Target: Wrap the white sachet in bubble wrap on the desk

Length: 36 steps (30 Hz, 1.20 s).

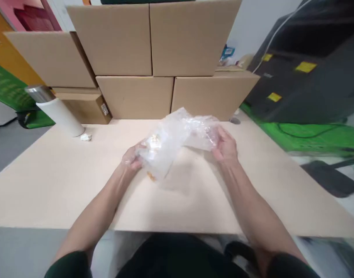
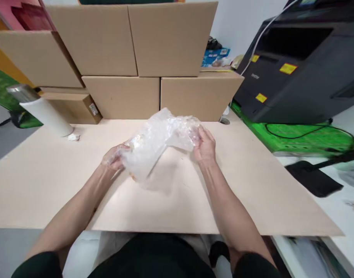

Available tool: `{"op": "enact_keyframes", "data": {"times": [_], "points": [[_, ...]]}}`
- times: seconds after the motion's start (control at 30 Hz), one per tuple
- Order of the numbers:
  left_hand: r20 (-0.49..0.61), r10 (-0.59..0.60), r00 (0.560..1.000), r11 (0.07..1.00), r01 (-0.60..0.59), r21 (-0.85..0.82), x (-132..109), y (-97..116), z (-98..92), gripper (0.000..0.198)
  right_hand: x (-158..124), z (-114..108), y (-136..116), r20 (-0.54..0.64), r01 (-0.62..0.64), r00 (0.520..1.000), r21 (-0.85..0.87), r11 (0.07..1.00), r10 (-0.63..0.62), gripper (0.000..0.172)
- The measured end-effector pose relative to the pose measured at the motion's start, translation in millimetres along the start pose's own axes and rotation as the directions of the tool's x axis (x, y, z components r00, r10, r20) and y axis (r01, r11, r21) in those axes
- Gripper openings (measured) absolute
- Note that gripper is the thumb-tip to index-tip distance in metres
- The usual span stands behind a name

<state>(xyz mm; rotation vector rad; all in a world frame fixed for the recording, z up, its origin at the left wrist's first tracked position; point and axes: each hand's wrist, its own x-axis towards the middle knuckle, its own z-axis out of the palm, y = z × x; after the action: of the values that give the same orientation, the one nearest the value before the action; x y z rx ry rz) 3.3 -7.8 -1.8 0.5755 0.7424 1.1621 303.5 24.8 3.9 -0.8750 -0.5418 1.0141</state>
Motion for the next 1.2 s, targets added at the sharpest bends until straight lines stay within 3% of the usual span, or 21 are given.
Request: {"op": "enact_keyframes", "data": {"times": [0.07,0.17,0.23,0.3,0.43,0.53,0.6,0.67,0.73,0.8,0.83,0.9,0.97,1.07,1.13,1.2], "points": [[0.024,-0.001,1.000,1.000,0.001,-0.002,-4,-5,2.0,0.059,0,-3,0,-0.079,0.004,0.997,-0.072,0.997,-0.009,0.035],[0.026,0.097,0.995,0.995,-0.097,-0.002,-6,-11,6.5,0.057,-3,-3,3,-0.200,-0.038,0.980,-0.203,0.978,-0.003,0.051],[-0.017,0.168,0.986,0.986,-0.168,0.015,-5,-13,10.7,0.056,-7,-1,6,-0.143,-0.118,0.986,-0.230,0.966,0.086,0.060],[-0.051,0.204,0.978,0.979,-0.203,0.030,-3,-14,14.9,0.056,-15,3,10,-0.014,-0.203,0.978,-0.251,0.947,0.206,0.064],[-0.035,0.181,0.983,0.977,-0.176,0.122,-2,-11,16.9,0.056,-29,9,18,0.114,-0.300,0.930,-0.319,0.899,0.351,0.050],[-0.169,0.170,0.971,0.918,-0.094,0.386,0,-5,11.1,0.060,-29,9,16,0.121,-0.324,0.918,-0.316,0.892,0.377,0.036],[-0.269,0.237,0.934,0.865,-0.076,0.496,-2,-3,7.9,0.067,-24,8,11,0.101,-0.297,0.936,-0.288,0.911,0.337,0.030],[-0.201,0.392,0.898,0.725,-0.168,0.668,-6,-3,9.1,0.065,-20,8,6,0.077,-0.262,0.953,-0.266,0.928,0.292,0.027],[0.054,0.503,0.863,0.369,-0.271,0.889,-14,-7,15.9,0.053,-18,8,3,0.078,-0.247,0.959,-0.252,0.936,0.274,0.027],[0.301,0.408,0.862,-0.052,-0.307,0.950,-21,-17,25.7,0.056,-19,9,1,0.112,-0.242,0.955,-0.243,0.939,0.275,0.029],[0.351,0.326,0.878,-0.195,-0.301,0.933,-24,-24,30.3,0.064,-21,9,1,0.138,-0.238,0.951,-0.240,0.941,0.276,0.031],[0.367,0.173,0.914,-0.385,-0.281,0.879,-27,-37,36.2,0.085,-23,10,2,0.187,-0.219,0.946,-0.236,0.947,0.265,0.035],[0.352,0.082,0.932,-0.491,-0.270,0.828,-27,-48,36.3,0.090,-25,11,3,0.214,-0.187,0.948,-0.228,0.955,0.237,0.037],[0.386,0.072,0.920,-0.553,-0.286,0.783,-23,-52,30.2,0.055,-25,11,4,0.211,-0.161,0.956,-0.203,0.966,0.204,0.038],[0.452,0.116,0.884,-0.523,-0.333,0.785,-21,-49,27.0,0.035,-23,11,4,0.202,-0.159,0.959,-0.186,0.970,0.196,0.039],[0.476,0.213,0.854,-0.412,-0.363,0.836,-19,-41,26.2,0.028,-18,10,3,0.196,-0.144,0.964,-0.176,0.974,0.178,0.038]]}}
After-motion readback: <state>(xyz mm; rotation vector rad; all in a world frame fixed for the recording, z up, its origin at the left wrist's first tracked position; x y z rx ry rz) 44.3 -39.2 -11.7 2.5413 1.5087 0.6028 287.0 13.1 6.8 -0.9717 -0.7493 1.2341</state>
